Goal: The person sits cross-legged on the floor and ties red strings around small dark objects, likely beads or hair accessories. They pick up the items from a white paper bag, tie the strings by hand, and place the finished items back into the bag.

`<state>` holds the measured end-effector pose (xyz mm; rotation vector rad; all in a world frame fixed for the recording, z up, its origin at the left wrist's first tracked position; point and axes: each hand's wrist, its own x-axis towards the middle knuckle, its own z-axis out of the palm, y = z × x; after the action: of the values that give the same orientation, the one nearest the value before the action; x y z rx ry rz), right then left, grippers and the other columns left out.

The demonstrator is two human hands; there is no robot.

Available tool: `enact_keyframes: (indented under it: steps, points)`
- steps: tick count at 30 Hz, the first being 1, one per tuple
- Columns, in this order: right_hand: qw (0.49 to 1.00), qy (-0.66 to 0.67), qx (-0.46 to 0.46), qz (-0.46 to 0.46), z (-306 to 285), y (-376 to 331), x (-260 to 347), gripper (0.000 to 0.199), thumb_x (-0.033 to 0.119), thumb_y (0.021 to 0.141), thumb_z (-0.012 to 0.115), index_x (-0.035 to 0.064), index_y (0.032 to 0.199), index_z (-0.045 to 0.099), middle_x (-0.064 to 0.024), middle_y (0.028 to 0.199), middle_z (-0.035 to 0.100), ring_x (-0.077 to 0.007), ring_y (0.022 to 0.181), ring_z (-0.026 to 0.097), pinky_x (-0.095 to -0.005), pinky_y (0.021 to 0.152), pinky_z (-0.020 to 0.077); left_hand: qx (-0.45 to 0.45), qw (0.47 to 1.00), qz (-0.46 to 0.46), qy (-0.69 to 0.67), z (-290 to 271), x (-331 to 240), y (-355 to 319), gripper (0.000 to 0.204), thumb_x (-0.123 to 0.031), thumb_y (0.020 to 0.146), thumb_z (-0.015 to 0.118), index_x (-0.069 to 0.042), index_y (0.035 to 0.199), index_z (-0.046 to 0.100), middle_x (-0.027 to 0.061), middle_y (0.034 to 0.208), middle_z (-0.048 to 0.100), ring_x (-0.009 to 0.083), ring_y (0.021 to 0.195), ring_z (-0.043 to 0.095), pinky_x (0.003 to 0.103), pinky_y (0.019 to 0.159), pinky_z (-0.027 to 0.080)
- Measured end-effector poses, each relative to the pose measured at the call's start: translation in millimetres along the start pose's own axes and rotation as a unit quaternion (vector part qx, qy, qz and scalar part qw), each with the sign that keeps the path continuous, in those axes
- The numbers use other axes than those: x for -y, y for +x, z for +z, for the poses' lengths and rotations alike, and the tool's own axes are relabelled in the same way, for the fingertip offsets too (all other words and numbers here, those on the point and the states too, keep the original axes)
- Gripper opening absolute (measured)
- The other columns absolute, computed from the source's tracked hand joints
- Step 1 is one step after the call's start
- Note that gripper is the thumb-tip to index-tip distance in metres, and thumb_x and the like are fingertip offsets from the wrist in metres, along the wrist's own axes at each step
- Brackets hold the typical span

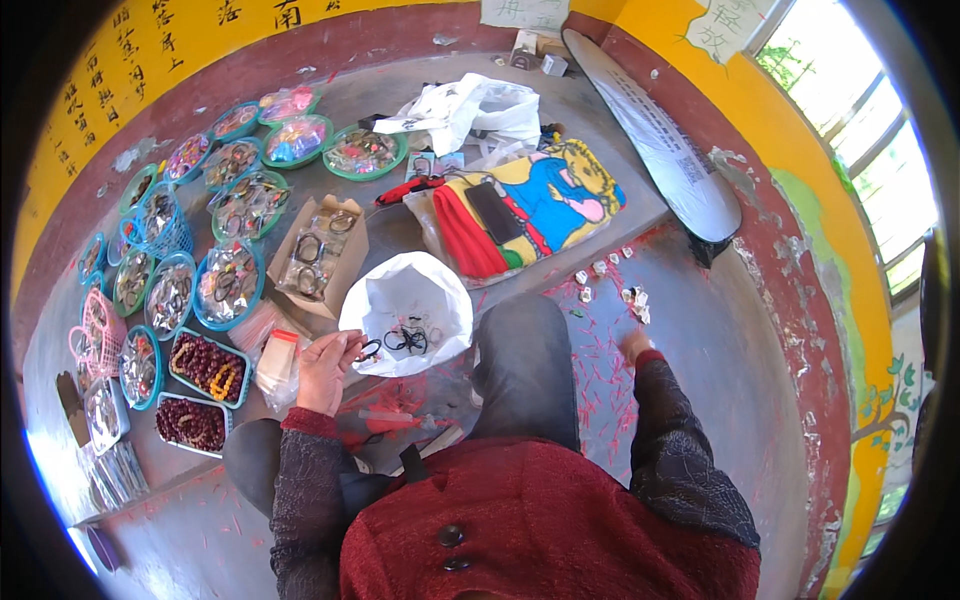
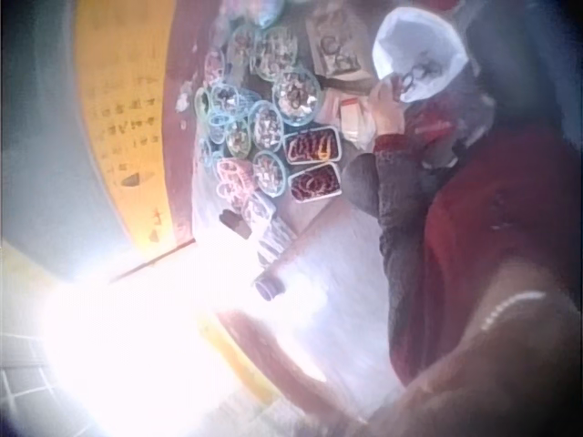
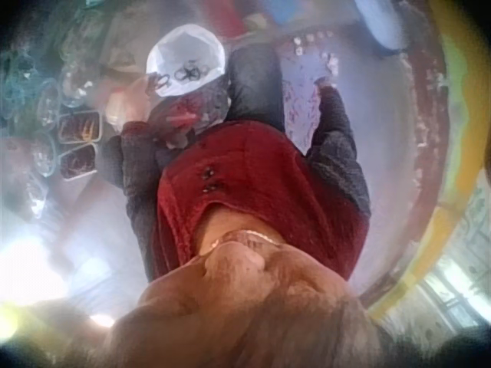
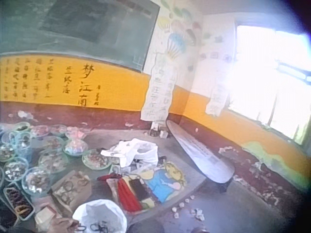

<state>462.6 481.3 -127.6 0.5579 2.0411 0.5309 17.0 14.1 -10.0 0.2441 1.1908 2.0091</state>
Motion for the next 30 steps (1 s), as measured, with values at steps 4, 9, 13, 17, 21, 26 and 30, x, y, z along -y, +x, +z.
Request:
enact_keyframes:
  steps: [4, 9, 13, 17, 21, 26, 30]
  points:
    - [0.958, 0.222, 0.099, 0.151, 74, -30, 15, 0.028, 0.026, 0.078, 0.058, 0.0077, 0.098, 0.064, -0.0112, 0.099, 0.063, -0.0275, 0.094, 0.06, -0.0386, 0.08, 0.0471, -0.026, 0.999, 0.012, 0.036, -6, -14, -11, 0.018, -0.006, 0.089, 0.049, 0.008, 0.096, 0.059, 0.0169, 0.097, 0.062, 0.0225, 0.09, 0.061, 0.027, 0.079, 0.051]
    - [0.89, 0.347, -0.02, 0.295, 57, -41, -22, 0.025, 0.027, 0.077, 0.055, 0.008, 0.089, 0.067, -0.0134, 0.093, 0.065, -0.031, 0.086, 0.062, -0.0399, 0.072, 0.0489, -0.01, 1.0, 0.014, 0.004, 5, -2, -11, 0.018, -0.005, 0.089, 0.049, 0.008, 0.096, 0.058, 0.0171, 0.097, 0.061, 0.0229, 0.09, 0.061, 0.028, 0.08, 0.051]
    - [0.619, 0.64, -0.298, 0.343, -105, -30, -21, 0.022, 0.025, 0.081, 0.055, 0.0091, 0.087, 0.067, -0.0082, 0.08, 0.066, -0.0198, 0.066, 0.063, -0.0327, 0.061, 0.0491, -0.007, 0.999, 0.032, -0.039, 17, -6, -27, 0.018, -0.005, 0.089, 0.049, 0.008, 0.095, 0.059, 0.0172, 0.097, 0.062, 0.0232, 0.09, 0.061, 0.029, 0.08, 0.051]
    - [0.426, 0.826, -0.368, -0.034, -291, -43, 43, 0.02, 0.018, 0.081, 0.061, 0.0032, 0.095, 0.063, -0.0031, 0.076, 0.063, -0.0094, 0.064, 0.057, -0.0237, 0.058, 0.0466, -0.021, 0.994, 0.058, -0.085, 20, -10, -32, 0.018, -0.005, 0.089, 0.048, 0.008, 0.095, 0.059, 0.017, 0.097, 0.062, 0.0224, 0.091, 0.061, 0.028, 0.081, 0.051]
    - [0.411, 0.809, -0.234, -0.348, -413, -87, 148, 0.026, 0.015, 0.079, 0.065, 0.0022, 0.101, 0.06, -0.0024, 0.086, 0.062, -0.009, 0.078, 0.057, -0.0221, 0.069, 0.0469, -0.054, 0.99, 0.065, -0.113, 17, -12, -42, 0.019, -0.006, 0.089, 0.047, 0.008, 0.096, 0.059, 0.0162, 0.098, 0.062, 0.0234, 0.094, 0.061, 0.027, 0.083, 0.05]
    - [0.451, 0.736, -0.139, -0.485, -438, -82, 232, 0.026, 0.012, 0.077, 0.069, 0.0015, 0.099, 0.06, -0.0019, 0.086, 0.061, -0.0082, 0.081, 0.055, -0.023, 0.074, 0.0461, -0.064, 0.988, 0.052, -0.133, -1, -7, -38, 0.021, -0.006, 0.09, 0.045, 0.009, 0.099, 0.057, 0.017, 0.099, 0.061, 0.0229, 0.096, 0.06, 0.027, 0.085, 0.049]
    - [0.435, 0.771, -0.075, -0.46, -434, -79, 240, 0.021, 0.011, 0.078, 0.067, 0.0003, 0.095, 0.061, -0.0015, 0.082, 0.061, -0.007, 0.075, 0.055, -0.0225, 0.069, 0.0467, -0.059, 0.988, 0.029, -0.139, -1, -9, -33, 0.022, -0.007, 0.09, 0.045, 0.009, 0.099, 0.057, 0.0174, 0.1, 0.061, 0.0223, 0.095, 0.059, 0.028, 0.086, 0.048]
